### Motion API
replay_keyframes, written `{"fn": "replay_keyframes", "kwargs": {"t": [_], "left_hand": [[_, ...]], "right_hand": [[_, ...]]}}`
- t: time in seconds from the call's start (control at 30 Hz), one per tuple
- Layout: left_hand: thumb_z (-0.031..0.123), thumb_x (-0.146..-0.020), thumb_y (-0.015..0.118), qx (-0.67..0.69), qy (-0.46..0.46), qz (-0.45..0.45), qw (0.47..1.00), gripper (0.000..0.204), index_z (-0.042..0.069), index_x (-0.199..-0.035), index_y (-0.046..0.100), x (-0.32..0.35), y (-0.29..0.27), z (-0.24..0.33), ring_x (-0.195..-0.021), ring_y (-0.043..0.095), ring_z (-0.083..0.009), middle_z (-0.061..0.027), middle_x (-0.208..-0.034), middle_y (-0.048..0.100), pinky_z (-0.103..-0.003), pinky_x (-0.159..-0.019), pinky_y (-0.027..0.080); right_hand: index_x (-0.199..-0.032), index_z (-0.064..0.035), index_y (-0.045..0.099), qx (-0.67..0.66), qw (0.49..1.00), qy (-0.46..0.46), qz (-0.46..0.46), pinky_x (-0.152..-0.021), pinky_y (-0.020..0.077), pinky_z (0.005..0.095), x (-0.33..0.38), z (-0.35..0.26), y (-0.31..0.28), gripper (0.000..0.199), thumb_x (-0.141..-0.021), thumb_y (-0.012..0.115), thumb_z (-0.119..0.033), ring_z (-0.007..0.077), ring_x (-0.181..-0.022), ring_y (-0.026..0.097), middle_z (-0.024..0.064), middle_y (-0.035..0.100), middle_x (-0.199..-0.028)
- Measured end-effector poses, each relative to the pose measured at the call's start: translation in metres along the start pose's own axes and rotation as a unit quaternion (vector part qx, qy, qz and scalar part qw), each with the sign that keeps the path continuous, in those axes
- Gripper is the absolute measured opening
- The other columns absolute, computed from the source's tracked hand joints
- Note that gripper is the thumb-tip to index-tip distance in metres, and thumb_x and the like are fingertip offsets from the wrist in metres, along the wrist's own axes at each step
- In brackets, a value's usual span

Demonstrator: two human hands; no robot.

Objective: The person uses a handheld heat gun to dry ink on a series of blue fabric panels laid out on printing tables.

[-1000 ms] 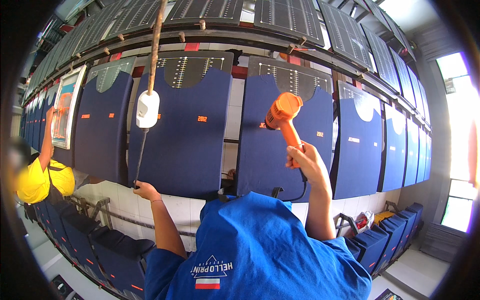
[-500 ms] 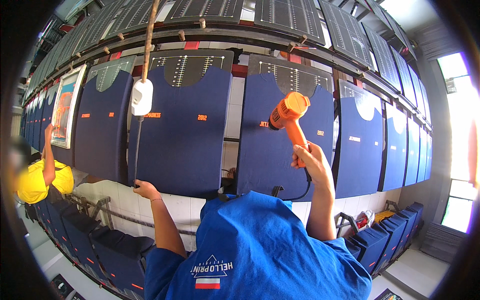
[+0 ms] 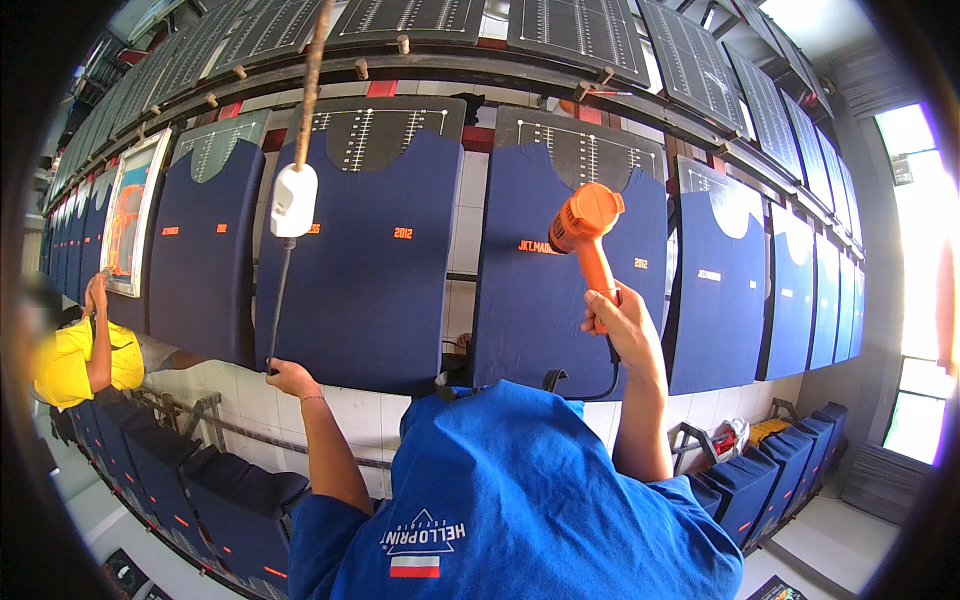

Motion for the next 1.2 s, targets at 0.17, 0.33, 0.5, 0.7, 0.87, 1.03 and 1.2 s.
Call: {"fn": "replay_keyframes", "kwargs": {"t": [0.17, 0.33, 0.5, 0.7, 0.87, 1.03, 1.2], "left_hand": [[0.045, -0.102, 0.040, -0.008, -0.006, 0.008, 1.000, 0.067, -0.016, -0.130, 0.041, 0.007, -0.002, 0.007, -0.113, 0.059, -0.0476, -0.0373, -0.124, 0.055, -0.048, -0.099, 0.049], [0.042, -0.101, 0.040, -0.007, -0.009, 0.000, 1.000, 0.065, -0.015, -0.131, 0.041, 0.005, -0.003, 0.007, -0.113, 0.059, -0.0474, -0.0371, -0.125, 0.055, -0.048, -0.099, 0.049], [0.039, -0.101, 0.041, 0.002, -0.017, -0.001, 1.000, 0.062, -0.016, -0.132, 0.040, 0.004, -0.004, 0.005, -0.113, 0.059, -0.0472, -0.0369, -0.125, 0.055, -0.048, -0.099, 0.049], [0.038, -0.102, 0.041, 0.011, -0.014, -0.002, 1.000, 0.062, -0.016, -0.131, 0.040, 0.010, -0.004, 0.012, -0.113, 0.059, -0.0471, -0.0371, -0.125, 0.054, -0.048, -0.099, 0.049], [0.040, -0.102, 0.041, 0.007, -0.010, 0.002, 1.000, 0.063, -0.016, -0.131, 0.041, 0.007, -0.004, 0.011, -0.113, 0.059, -0.0473, -0.0374, -0.125, 0.054, -0.048, -0.099, 0.049], [0.041, -0.102, 0.041, 0.004, -0.025, -0.008, 1.000, 0.064, -0.015, -0.131, 0.041, 0.001, -0.002, 0.005, -0.114, 0.059, -0.0471, -0.0373, -0.125, 0.054, -0.048, -0.100, 0.049], [0.042, -0.102, 0.041, 0.001, -0.012, 0.005, 1.000, 0.065, -0.015, -0.132, 0.041, -0.002, -0.001, 0.000, -0.115, 0.058, -0.0469, -0.0370, -0.126, 0.054, -0.048, -0.101, 0.048]], "right_hand": [[-0.099, -0.0005, 0.060, -0.005, 1.000, 0.008, 0.008, -0.058, 0.0509, 0.0234, 0.001, -0.001, -0.002, 0.027, -0.094, 0.066, -0.027, 0.0096, -0.062, 0.061, 0.0031, 0.060, -0.075], [-0.099, 0.0010, 0.060, -0.025, 1.000, 0.018, -0.003, -0.059, 0.0516, 0.0236, 0.000, 0.002, -0.010, 0.030, -0.093, 0.067, -0.027, 0.0102, -0.063, 0.062, 0.0038, 0.060, -0.075], [-0.098, 0.0014, 0.060, 0.009, 1.000, 0.023, 0.018, -0.059, 0.0518, 0.0241, 0.003, -0.001, -0.005, 0.029, -0.093, 0.067, -0.027, 0.0108, -0.064, 0.062, 0.0042, 0.060, -0.076], [-0.097, 0.0010, 0.060, -0.014, 1.000, 0.023, 0.011, -0.058, 0.0514, 0.0238, 0.001, 0.004, -0.012, 0.028, -0.093, 0.067, -0.026, 0.0103, -0.063, 0.062, 0.0038, 0.060, -0.075], [-0.099, 0.0012, 0.060, -0.001, 1.000, 0.007, 0.029, -0.058, 0.0518, 0.0236, 0.003, 0.005, -0.010, 0.030, -0.093, 0.068, -0.027, 0.0099, -0.063, 0.062, 0.0039, 0.060, -0.076], [-0.100, 0.0014, 0.060, 0.007, 0.999, 0.005, 0.048, -0.058, 0.0514, 0.0235, 0.003, 0.010, -0.010, 0.033, -0.094, 0.067, -0.030, 0.0106, -0.063, 0.062, 0.0041, 0.060, -0.076], [-0.097, 0.0005, 0.060, -0.006, 0.999, 0.015, 0.034, -0.058, 0.0511, 0.0233, 0.006, 0.008, -0.016, 0.030, -0.093, 0.067, -0.028, 0.0103, -0.064, 0.062, 0.0038, 0.060, -0.076]]}}
Point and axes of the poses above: each hand's wrist, its own x-axis away from the middle knuckle, its own y-axis out of the palm, z = x × y, the point moved 2 cm from there along -x, towards the middle knuckle
